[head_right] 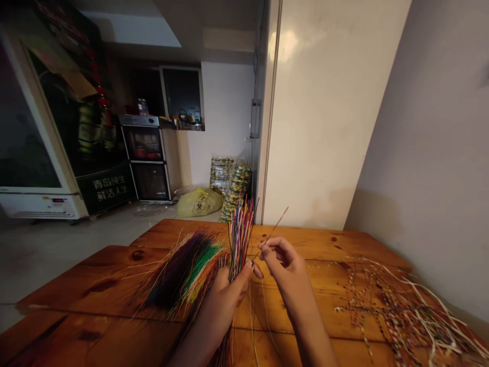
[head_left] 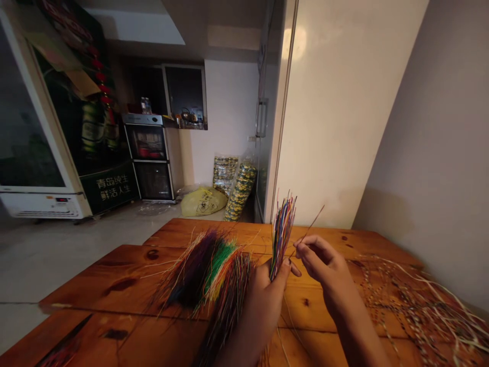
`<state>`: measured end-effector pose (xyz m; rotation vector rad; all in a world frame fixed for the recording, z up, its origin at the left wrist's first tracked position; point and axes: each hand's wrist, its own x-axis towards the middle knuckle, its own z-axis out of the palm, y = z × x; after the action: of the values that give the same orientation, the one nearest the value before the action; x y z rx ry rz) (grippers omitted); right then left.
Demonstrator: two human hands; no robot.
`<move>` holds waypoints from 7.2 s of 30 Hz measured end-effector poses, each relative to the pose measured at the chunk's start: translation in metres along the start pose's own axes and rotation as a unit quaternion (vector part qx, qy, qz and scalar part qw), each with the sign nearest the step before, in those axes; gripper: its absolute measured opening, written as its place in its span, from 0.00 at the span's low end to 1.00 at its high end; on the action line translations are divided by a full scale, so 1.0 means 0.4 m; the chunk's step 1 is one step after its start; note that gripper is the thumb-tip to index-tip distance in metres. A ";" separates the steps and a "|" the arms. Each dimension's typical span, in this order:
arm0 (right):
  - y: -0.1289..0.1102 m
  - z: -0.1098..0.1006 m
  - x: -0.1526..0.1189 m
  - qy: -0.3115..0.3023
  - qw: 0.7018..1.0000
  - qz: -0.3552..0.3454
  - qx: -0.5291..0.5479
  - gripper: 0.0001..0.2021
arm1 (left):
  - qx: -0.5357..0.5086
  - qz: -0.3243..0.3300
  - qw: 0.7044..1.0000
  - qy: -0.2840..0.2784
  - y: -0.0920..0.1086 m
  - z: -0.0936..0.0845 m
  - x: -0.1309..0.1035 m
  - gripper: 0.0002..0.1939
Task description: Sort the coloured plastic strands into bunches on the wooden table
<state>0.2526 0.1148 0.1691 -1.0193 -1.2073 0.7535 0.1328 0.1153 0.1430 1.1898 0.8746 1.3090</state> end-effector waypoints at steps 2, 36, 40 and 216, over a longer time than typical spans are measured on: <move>-0.001 0.000 0.000 0.005 1.000 -0.012 -0.009 0.14 | 0.003 0.007 1.000 0.005 -0.001 0.001 -0.001 0.10; -0.023 -0.004 -0.008 0.013 0.999 -0.026 -0.021 0.12 | 0.123 0.006 0.992 0.022 0.019 0.017 -0.021 0.14; -0.021 -0.002 -0.009 0.009 0.999 -0.038 -0.031 0.11 | 0.124 0.007 0.992 0.015 0.008 0.016 -0.018 0.14; -0.032 -0.093 0.011 0.112 0.984 -0.045 0.128 0.09 | -0.048 -0.014 0.997 -0.056 0.009 -0.007 -0.012 0.16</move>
<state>0.2890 0.1055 0.1812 -0.8078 -0.9292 0.6841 0.1287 0.1107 0.1452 1.1595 0.7360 1.2361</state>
